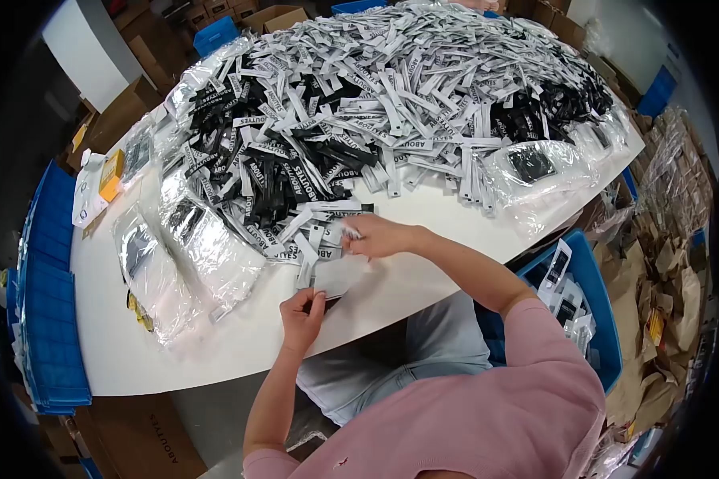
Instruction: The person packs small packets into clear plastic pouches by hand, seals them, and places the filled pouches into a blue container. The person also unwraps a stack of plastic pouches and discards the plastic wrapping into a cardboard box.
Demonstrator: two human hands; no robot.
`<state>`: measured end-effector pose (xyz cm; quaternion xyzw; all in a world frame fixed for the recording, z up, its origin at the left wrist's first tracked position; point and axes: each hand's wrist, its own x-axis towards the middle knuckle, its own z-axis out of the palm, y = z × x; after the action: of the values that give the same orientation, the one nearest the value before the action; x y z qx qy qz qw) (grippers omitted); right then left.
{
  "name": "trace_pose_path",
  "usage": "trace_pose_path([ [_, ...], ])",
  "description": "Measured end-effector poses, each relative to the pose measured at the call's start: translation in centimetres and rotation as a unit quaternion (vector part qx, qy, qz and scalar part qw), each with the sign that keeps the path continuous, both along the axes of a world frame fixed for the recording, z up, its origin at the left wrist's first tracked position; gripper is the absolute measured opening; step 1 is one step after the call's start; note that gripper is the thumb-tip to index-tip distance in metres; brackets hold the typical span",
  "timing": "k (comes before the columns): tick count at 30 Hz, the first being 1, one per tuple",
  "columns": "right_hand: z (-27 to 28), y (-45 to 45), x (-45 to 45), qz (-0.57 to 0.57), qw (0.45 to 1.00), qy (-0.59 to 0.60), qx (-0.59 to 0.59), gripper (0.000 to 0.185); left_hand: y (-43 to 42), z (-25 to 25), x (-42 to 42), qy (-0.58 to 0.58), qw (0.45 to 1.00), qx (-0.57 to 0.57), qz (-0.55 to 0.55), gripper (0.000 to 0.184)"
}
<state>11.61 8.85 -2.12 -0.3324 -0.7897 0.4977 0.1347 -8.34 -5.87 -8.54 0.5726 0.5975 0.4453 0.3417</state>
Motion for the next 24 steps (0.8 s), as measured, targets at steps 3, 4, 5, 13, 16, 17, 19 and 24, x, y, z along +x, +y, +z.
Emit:
trace_pose_path([
  [3,1.0,5.4,-2.0,-0.113,0.993,0.012,0.026,0.018,0.4,1.1,1.3,0.014,0.999,0.042,0.013,0.012],
  [4,-0.2,8.0,-2.8,-0.146,0.968,0.008,0.202,0.02,0.5,1.4,1.5,0.016,0.999,0.045,0.016,0.012],
  [5,-0.6,9.8,-3.4,-0.186,0.934,-0.043,0.302,0.021,0.5,1.6,1.6,0.025,0.997,0.066,0.005,0.012],
  [13,-1.1,13.2,-2.4,-0.233,0.902,-0.196,0.306,0.027,0.4,0.3,1.2,-0.013,0.998,0.061,0.014,0.012],
  [16,-1.2,9.2,1.2,-0.291,0.94,0.12,0.129,0.027,0.6,0.8,0.9,-0.103,0.994,0.024,0.019,0.017],
  [17,-0.7,5.9,2.0,-0.317,0.929,0.164,0.094,0.024,0.8,0.8,1.0,-0.107,0.994,0.022,0.021,0.017],
  [19,-2.4,0.5,3.6,-0.358,0.911,0.2,0.044,0.02,1.7,1.2,1.4,-0.106,0.994,-0.011,0.007,0.019],
  [24,-4.3,-5.4,6.3,-0.347,0.911,0.151,0.161,0.024,1.9,6.1,6.3,0.146,0.981,0.128,-0.014,0.034],
])
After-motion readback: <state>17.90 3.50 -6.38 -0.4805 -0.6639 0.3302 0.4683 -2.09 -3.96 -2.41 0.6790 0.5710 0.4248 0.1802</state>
